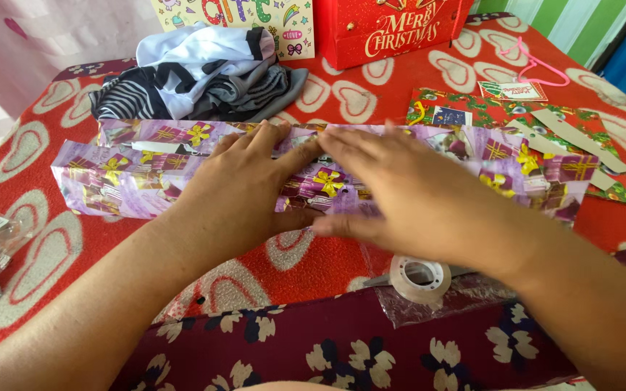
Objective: The person wraps a rectangular box with purple patterned wrapping paper. They fold the paper around the box, apply clear tape to secure the seams, and use green scissors to cut the tape. The process continues with folding and taping the ends of the package.
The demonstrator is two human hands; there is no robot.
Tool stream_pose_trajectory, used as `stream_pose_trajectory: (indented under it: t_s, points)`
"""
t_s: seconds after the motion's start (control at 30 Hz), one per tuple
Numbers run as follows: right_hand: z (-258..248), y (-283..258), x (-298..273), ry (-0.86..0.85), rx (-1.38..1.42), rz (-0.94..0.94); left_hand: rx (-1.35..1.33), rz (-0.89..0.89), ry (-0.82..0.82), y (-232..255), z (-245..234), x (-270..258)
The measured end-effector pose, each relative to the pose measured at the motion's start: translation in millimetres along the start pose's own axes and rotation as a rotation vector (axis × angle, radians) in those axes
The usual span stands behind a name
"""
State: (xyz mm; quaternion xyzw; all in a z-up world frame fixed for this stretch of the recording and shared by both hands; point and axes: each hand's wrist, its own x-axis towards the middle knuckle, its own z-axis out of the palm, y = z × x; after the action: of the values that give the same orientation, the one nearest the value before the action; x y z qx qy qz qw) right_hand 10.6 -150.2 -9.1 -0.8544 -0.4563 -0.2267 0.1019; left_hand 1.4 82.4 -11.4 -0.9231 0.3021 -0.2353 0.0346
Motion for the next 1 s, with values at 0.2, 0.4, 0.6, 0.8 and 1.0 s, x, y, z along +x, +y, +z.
stream_pose_trajectory:
  t_s: [0.2,0.4,0.6,0.8,1.0]
  points:
    - [-1,6,-8,-0.133,-0.074,0.12,-0.085,-0.016,0.017,-1,1,-3]
    - [-14,13,-21,-0.194,-0.096,0.266,-0.101,-0.067,-0.045,0,0,-2]
    - [-13,29,-33,-0.18,-0.146,0.176,-0.16,0.119,0.077,-4,6,2]
    - [-21,52,-43,-0.202,0.009,0.226,-0.247,-0.001,-0.159,-2,-4,10]
    - [-33,58,-48,-0.153,0.082,0.673,-0.11,0.077,-0.054,16,-2,16]
